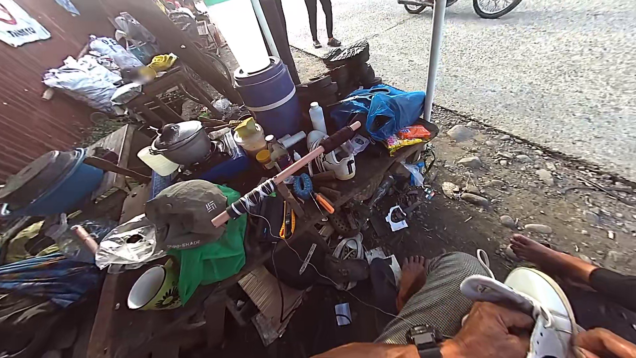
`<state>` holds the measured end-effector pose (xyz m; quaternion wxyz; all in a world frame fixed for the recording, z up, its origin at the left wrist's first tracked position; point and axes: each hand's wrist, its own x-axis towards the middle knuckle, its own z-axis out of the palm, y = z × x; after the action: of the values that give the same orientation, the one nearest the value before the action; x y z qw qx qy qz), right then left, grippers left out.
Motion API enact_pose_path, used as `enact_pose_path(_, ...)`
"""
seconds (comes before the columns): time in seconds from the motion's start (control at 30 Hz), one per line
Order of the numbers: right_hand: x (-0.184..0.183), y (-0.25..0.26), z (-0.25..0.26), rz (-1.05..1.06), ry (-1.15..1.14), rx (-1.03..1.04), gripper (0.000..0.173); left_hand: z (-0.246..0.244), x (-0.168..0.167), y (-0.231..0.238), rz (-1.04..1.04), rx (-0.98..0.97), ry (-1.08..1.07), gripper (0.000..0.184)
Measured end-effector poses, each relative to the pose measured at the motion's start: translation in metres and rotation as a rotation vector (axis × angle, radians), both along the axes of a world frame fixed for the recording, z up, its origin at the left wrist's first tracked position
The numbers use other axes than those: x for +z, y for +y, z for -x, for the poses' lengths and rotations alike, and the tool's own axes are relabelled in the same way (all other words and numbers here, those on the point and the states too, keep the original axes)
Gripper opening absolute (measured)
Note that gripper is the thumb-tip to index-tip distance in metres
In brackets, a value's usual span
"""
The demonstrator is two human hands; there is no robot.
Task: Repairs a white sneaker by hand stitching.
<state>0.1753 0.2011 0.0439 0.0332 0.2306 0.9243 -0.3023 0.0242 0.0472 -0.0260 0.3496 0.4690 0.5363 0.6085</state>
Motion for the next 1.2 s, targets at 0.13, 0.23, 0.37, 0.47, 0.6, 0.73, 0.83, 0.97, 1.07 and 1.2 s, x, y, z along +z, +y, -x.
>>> enact_pose_path(0.13, 0.016, -0.017, -0.010, 0.031, 0.013, -0.072, 0.025, 0.001, -0.007, 0.000, 0.018, -0.068, -0.044, 0.015)
enact_pose_path(0.23, 0.005, -0.017, -0.017, -0.023, 0.026, -0.103, 0.022, 0.002, -0.006, 0.000, 0.066, -0.092, -0.080, 0.014)
enact_pose_path(0.37, 0.001, -0.022, -0.019, -0.057, 0.042, -0.147, 0.020, 0.004, -0.006, -0.002, 0.074, -0.100, -0.082, 0.013)
enact_pose_path(0.47, 0.008, -0.031, -0.016, -0.119, 0.004, -0.136, 0.022, 0.005, 0.005, -0.006, 0.125, -0.090, 0.004, 0.012)
enact_pose_path(0.6, 0.007, -0.040, -0.015, -0.364, -0.028, 0.002, 0.026, 0.015, 0.015, -0.007, 0.173, -0.135, 0.241, 0.015)
enact_pose_path(0.73, 0.003, -0.035, -0.021, -0.430, -0.028, 0.071, 0.033, 0.021, 0.013, -0.005, 0.179, -0.188, 0.212, 0.014)
enact_pose_path(0.83, -0.014, -0.025, -0.024, -0.598, 0.132, 0.045, 0.034, 0.023, 0.009, 0.000, 0.185, -0.202, 0.112, 0.012)
enact_pose_path(0.97, -0.012, -0.032, -0.029, -0.593, 0.174, -0.049, 0.039, 0.023, 0.013, -0.002, 0.217, -0.228, -0.036, 0.011)
enact_pose_path(1.07, -0.010, -0.040, -0.033, -0.453, 0.129, -0.125, 0.043, 0.020, 0.016, -0.001, 0.204, -0.220, -0.037, 0.012)
enact_pose_path(1.2, -0.025, -0.045, -0.059, -0.435, 0.154, -0.271, 0.047, 0.016, 0.017, -0.003, 0.232, -0.213, -0.040, 0.012)
